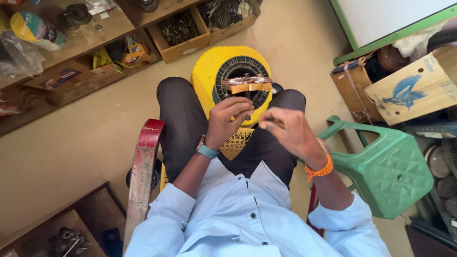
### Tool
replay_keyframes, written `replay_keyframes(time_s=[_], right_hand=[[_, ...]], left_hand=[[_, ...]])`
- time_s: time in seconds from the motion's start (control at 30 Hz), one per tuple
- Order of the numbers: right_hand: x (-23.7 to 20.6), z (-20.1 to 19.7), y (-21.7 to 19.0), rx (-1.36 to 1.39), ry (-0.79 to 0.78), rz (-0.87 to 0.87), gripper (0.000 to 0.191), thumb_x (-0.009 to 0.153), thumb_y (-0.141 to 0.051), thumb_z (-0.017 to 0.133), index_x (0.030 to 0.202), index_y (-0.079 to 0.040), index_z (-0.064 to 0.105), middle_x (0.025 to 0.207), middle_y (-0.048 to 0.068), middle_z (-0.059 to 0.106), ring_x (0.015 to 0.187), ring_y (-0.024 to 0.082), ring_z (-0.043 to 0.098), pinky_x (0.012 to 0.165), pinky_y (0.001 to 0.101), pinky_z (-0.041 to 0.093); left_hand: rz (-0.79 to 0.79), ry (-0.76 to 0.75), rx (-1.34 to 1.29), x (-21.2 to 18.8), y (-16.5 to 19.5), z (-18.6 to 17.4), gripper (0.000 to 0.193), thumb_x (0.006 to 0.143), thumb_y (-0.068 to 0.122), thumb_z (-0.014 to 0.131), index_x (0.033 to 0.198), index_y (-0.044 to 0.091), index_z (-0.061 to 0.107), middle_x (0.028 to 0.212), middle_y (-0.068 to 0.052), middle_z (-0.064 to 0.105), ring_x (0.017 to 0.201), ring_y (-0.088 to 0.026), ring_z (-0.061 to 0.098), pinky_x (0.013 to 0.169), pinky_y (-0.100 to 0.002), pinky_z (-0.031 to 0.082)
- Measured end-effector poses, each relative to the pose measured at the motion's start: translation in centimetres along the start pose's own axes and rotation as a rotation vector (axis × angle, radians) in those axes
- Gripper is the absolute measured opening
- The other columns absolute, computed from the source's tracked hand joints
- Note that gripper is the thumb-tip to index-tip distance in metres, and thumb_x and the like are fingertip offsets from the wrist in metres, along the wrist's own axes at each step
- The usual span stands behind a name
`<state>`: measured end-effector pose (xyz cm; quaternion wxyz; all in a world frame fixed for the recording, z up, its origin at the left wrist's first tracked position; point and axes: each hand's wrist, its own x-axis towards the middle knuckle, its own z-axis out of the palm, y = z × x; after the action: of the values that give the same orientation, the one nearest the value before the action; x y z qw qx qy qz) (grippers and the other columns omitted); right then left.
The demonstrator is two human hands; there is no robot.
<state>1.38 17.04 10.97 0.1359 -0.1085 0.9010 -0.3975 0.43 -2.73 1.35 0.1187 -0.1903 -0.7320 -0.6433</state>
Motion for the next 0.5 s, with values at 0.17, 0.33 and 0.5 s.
replay_keyframes(time_s=[0.17, 0.33, 0.5], right_hand=[[5.3, -1.7, 0.1, -0.132, 0.123, -0.118, 0.012, 0.096, -0.011, 0.070, 0.102, 0.000, 0.070, 0.071, 0.013, 0.058, 0.058, 0.018, 0.051, 0.058, 0.0339, 0.043], [10.4, -1.3, 1.4, -0.159, 0.150, -0.197, 0.014, 0.095, -0.012, 0.073, 0.103, -0.001, 0.073, 0.070, 0.013, 0.059, 0.059, 0.018, 0.053, 0.057, 0.0348, 0.043], [12.6, -1.0, 4.4, -0.190, 0.082, -0.191, 0.012, 0.095, -0.010, 0.069, 0.101, -0.001, 0.074, 0.079, 0.013, 0.070, 0.062, 0.018, 0.061, 0.061, 0.0341, 0.048]], left_hand=[[-0.373, 0.278, -0.224, -1.2, -1.7, 3.9, 0.007, 0.092, 0.003, 0.076, 0.098, 0.000, 0.076, 0.099, -0.003, 0.074, 0.066, -0.006, 0.056, 0.058, -0.023, 0.044], [-0.443, 0.479, -0.484, -1.2, -3.0, 5.9, 0.009, 0.094, 0.003, 0.074, 0.097, -0.005, 0.073, 0.092, 0.000, 0.069, 0.077, -0.004, 0.061, 0.067, -0.023, 0.048], [-0.540, 0.506, -0.204, -0.7, -3.3, 6.4, 0.013, 0.091, 0.010, 0.078, 0.096, -0.002, 0.075, 0.083, -0.001, 0.069, 0.069, -0.005, 0.056, 0.062, -0.024, 0.046]])
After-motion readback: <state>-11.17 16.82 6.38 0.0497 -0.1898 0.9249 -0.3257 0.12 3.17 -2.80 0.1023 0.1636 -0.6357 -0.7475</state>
